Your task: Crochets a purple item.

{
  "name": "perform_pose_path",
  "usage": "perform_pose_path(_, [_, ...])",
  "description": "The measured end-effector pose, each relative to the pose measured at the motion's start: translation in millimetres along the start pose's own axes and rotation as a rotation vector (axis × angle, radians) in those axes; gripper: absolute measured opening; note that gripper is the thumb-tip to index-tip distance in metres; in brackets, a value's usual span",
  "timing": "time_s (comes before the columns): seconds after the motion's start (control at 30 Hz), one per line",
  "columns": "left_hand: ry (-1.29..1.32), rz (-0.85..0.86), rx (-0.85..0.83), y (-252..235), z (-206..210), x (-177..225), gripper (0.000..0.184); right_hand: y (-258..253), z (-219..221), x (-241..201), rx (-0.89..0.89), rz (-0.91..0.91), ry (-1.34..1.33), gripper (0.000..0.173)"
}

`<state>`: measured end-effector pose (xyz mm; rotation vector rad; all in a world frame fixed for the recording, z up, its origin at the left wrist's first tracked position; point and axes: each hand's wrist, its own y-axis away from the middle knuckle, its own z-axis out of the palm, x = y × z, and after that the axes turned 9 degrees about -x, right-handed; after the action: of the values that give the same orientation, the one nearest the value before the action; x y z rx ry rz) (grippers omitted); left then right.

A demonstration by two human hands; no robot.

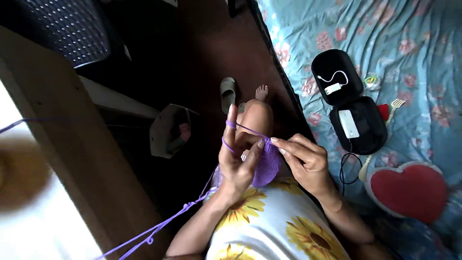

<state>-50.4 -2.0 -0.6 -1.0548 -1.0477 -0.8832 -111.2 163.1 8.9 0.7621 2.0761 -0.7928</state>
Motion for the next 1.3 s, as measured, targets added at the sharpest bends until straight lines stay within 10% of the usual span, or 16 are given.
perform_pose_path(0.17, [-0.442, 0.434, 0.059, 10, 6, -26, 0.050, -12, 3, -24, -0.066, 0.325, -0.582, 0.029])
perform_pose_path(0.27, [-0.345, 0.421, 0.073, 10, 7, -23, 0.049, -15, 4, -22, -0.094, 0.406, -0.868, 0.031])
perform_pose_path(0.53, [0.325, -0.165, -0.035, -6, -14, 13, 0.087, -7, 0, 5, 0.094, -0.221, 0.206, 0.011])
perform_pose_path(0.83, [0.474, -0.444, -0.185, -22, -36, 20, 0.077, -7, -11, 10, 0.026, -0.332, 0.408, 0.015])
perform_pose_path(1.03, [0.511, -0.447, -0.251, -22, -38, 15, 0.070, -4, -17, 12, -0.064, -0.131, -0.081, 0.012])
perform_pose_path(1.3, [0.155, 0.013, -0.136, -1, 3, 6, 0.063, -9, -7, -4, -0.108, 0.330, -1.101, 0.031])
